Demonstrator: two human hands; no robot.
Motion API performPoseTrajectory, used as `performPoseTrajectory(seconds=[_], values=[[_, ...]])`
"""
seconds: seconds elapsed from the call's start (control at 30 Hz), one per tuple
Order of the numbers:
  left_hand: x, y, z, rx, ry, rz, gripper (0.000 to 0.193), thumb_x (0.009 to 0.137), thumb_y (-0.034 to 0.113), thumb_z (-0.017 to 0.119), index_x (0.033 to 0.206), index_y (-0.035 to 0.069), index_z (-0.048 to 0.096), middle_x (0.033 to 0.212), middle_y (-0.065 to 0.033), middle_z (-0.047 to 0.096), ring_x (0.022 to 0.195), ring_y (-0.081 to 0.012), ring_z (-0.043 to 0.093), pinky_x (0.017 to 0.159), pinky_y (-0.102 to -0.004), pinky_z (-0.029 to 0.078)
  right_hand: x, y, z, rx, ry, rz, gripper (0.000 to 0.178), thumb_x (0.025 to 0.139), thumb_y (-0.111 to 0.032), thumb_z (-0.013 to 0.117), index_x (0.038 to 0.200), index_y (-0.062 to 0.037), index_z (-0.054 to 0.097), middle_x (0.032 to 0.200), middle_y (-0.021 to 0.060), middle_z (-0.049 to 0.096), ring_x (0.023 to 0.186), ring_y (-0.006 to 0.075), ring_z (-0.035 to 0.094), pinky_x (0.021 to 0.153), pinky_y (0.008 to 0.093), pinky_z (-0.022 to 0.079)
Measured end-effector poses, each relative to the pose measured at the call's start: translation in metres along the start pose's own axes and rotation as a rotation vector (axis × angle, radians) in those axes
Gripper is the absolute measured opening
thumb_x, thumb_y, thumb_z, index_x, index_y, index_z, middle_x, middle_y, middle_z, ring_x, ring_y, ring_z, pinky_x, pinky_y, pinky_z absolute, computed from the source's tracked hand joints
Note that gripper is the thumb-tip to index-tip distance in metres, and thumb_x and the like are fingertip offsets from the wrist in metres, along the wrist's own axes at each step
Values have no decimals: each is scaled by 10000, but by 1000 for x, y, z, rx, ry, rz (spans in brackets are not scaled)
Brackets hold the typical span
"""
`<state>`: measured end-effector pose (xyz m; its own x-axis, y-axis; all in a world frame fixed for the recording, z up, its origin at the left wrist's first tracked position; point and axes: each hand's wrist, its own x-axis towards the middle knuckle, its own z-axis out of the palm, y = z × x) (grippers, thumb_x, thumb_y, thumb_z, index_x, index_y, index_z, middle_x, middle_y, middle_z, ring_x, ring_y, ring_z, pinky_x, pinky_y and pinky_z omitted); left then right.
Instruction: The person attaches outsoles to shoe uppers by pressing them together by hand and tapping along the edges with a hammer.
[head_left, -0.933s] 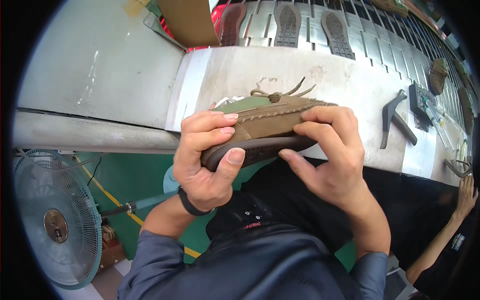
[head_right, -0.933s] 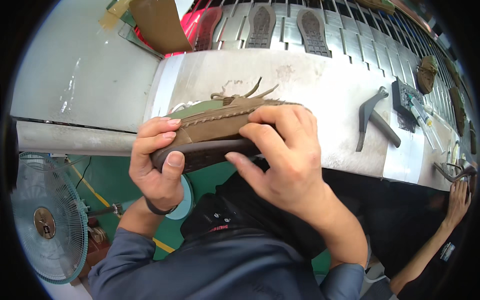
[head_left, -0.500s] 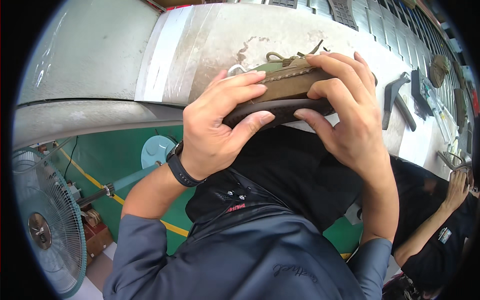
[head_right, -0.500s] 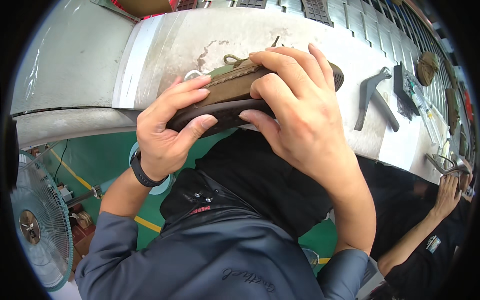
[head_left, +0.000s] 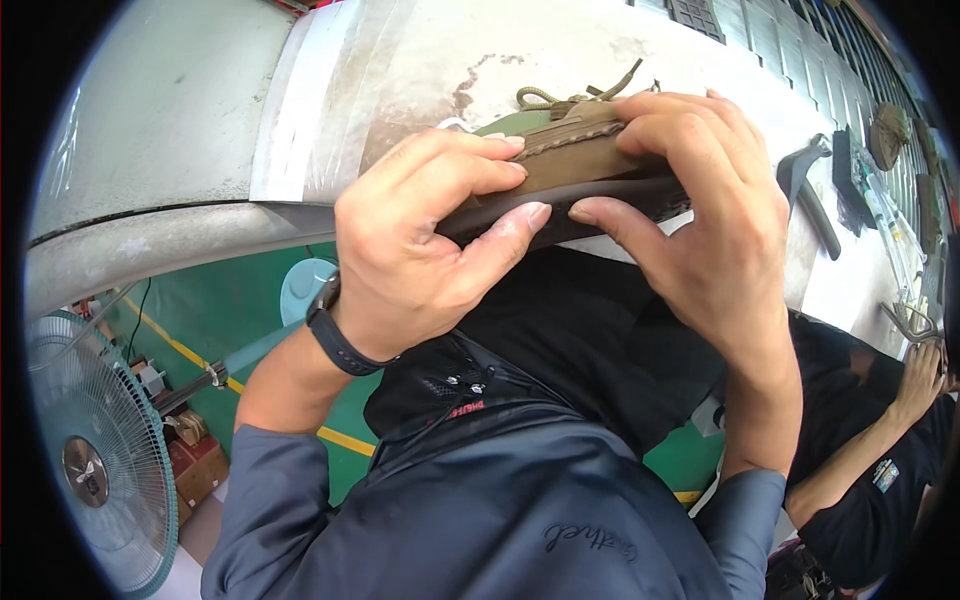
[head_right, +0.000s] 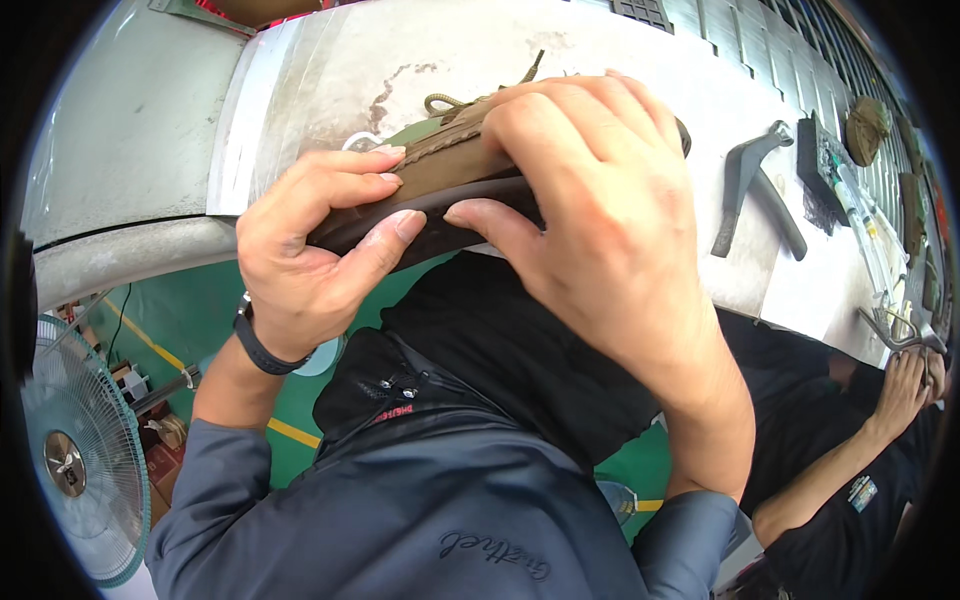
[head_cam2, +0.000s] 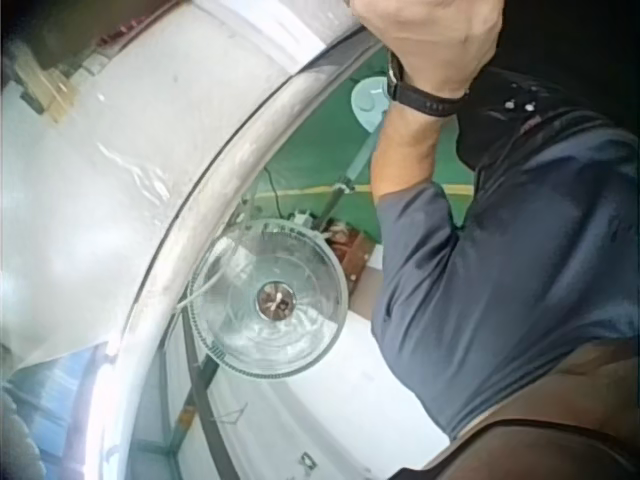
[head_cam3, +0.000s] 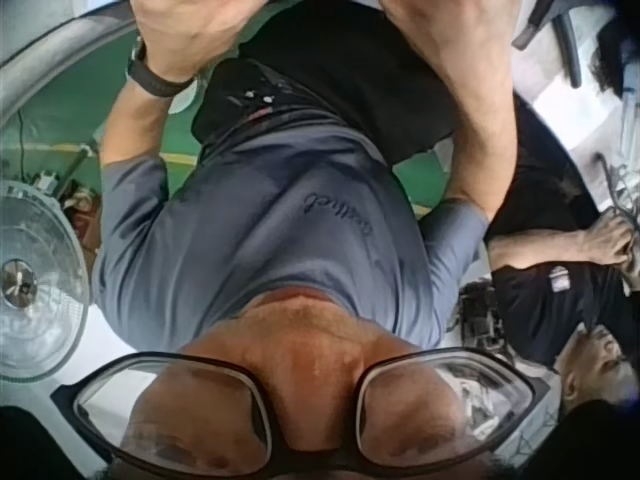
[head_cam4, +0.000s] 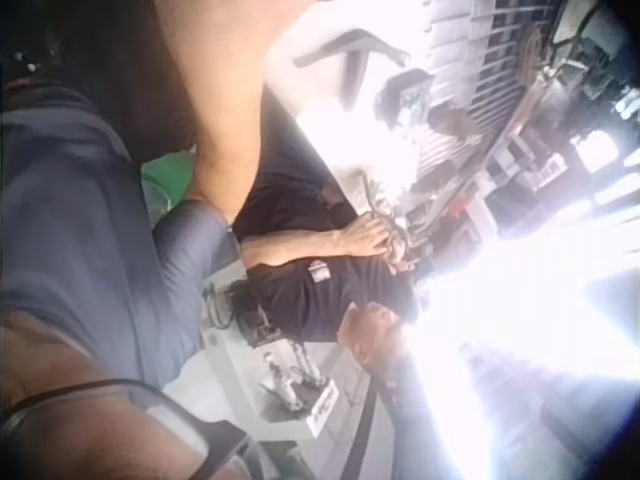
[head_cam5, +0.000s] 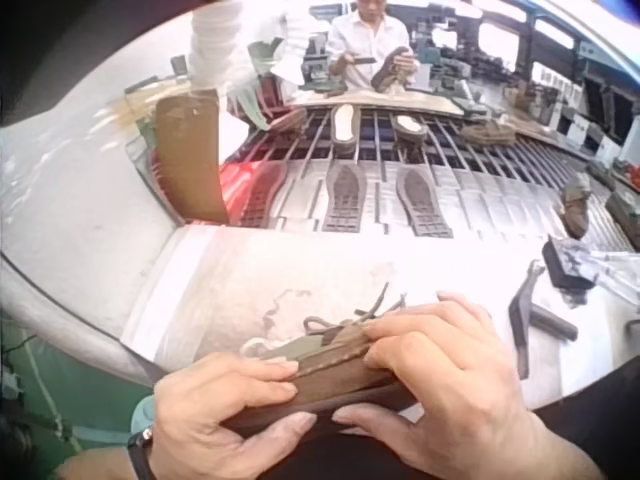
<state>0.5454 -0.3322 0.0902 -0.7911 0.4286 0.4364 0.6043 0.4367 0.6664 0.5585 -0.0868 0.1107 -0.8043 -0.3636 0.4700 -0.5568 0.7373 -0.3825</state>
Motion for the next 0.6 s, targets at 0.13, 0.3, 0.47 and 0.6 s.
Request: performPoseTrajectory(seconds=[0.13,0.3,0.47,0.6], values=[[26,2,-18,74,-283,-90,372,741,73,859,1066,-19,702,1102,-134,735,1056,-268,715,942,-342,547,-12,28,-11,-106,12,-36,683,632,-280,961,1188,-1,680,1274,163,711,1212,360,658,1062,452,501],[63,-25,-8,-75,-437,142,715,750,205,853,1374,-5,575,1343,-168,627,1274,-308,602,1122,-391,434,-33,63,-23,42,73,67,813,608,-318,972,1309,-36,673,1341,147,686,1234,334,649,1035,423,527],[74,-40,5,-306,-675,57,956,761,319,852,1555,-15,436,1468,-208,557,1361,-332,549,1163,-411,400,-40,80,-17,302,-9,210,826,669,-298,961,1395,-69,641,1352,147,682,1264,300,645,1092,407,491],[75,-33,7,-380,-666,-27,965,764,257,849,1564,-50,405,1528,-211,509,1422,-300,500,1207,-403,356,-44,86,-8,498,34,289,667,841,-321,861,1408,-57,629,1355,147,678,1287,289,626,1111,392,465]])
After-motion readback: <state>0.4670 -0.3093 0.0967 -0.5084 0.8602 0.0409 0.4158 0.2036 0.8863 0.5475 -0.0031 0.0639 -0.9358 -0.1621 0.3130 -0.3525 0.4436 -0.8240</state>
